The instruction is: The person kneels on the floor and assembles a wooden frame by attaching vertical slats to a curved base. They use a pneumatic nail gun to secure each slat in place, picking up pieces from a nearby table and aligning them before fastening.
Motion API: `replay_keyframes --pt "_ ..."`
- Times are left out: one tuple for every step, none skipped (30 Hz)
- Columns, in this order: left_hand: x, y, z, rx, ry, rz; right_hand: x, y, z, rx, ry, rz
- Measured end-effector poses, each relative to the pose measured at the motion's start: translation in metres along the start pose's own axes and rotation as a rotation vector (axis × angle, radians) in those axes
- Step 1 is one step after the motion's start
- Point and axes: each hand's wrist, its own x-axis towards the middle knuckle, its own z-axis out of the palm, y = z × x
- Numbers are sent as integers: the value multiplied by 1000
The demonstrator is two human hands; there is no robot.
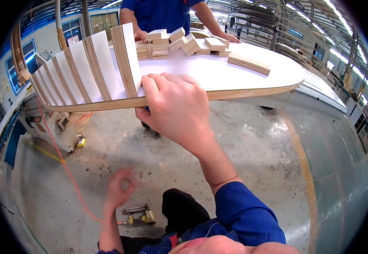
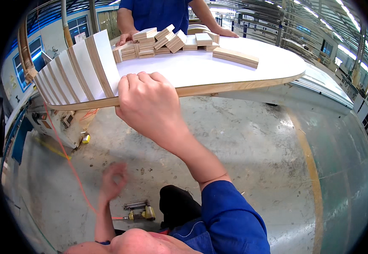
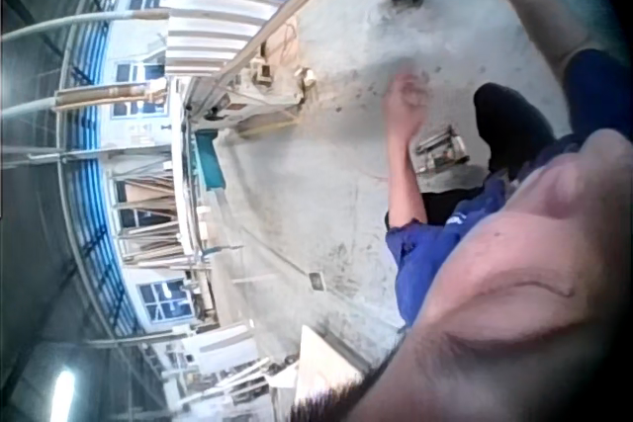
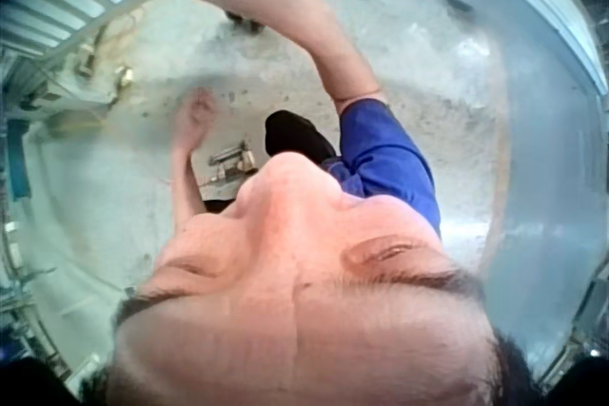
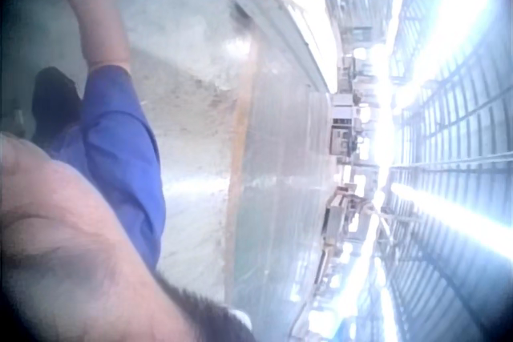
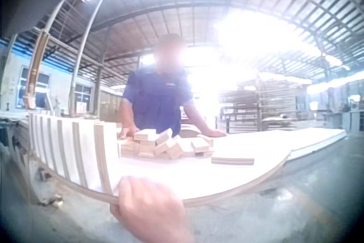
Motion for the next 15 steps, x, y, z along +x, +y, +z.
replay_keyframes --pt "33 37 -14 119 168 160 -2 2 1 -26 -19 -8" --pt "54 60 -25 159 387 297 -1 3 2 -34 -27 -14" --pt "76 79 -29 187 595 440 -4 5 3 -53 -42 -13" --pt "95 105 -34 363 722 566 -6 11 4 -69 -34 -22" --pt "104 129 -45 580 850 678 -4 9 6 -44 -16 -33" --pt "121 139 -45 594 862 719 -6 11 5 -45 -8 -46" --pt "136 147 -46 603 884 759 -5 11 2 -20 2 -69" --pt "148 149 -45 615 911 785 -4 12 -1 1 8 -95" --pt "158 147 -43 630 935 809 -4 13 -5 25 13 -119" --pt "164 142 -43 648 960 832 -4 16 -14 132 -23 -156" --pt "166 137 -44 650 987 848 -2 22 -29 238 -58 -192" --pt "164 132 -44 646 996 840 1 28 -42 342 -95 -228" --pt "162 130 -43 644 1014 834 9 41 -56 360 -252 -182" --pt "163 128 -41 631 1034 824 21 55 -64 367 -417 -136" --pt "163 130 -40 580 1041 827 37 69 -65 248 -339 -123"
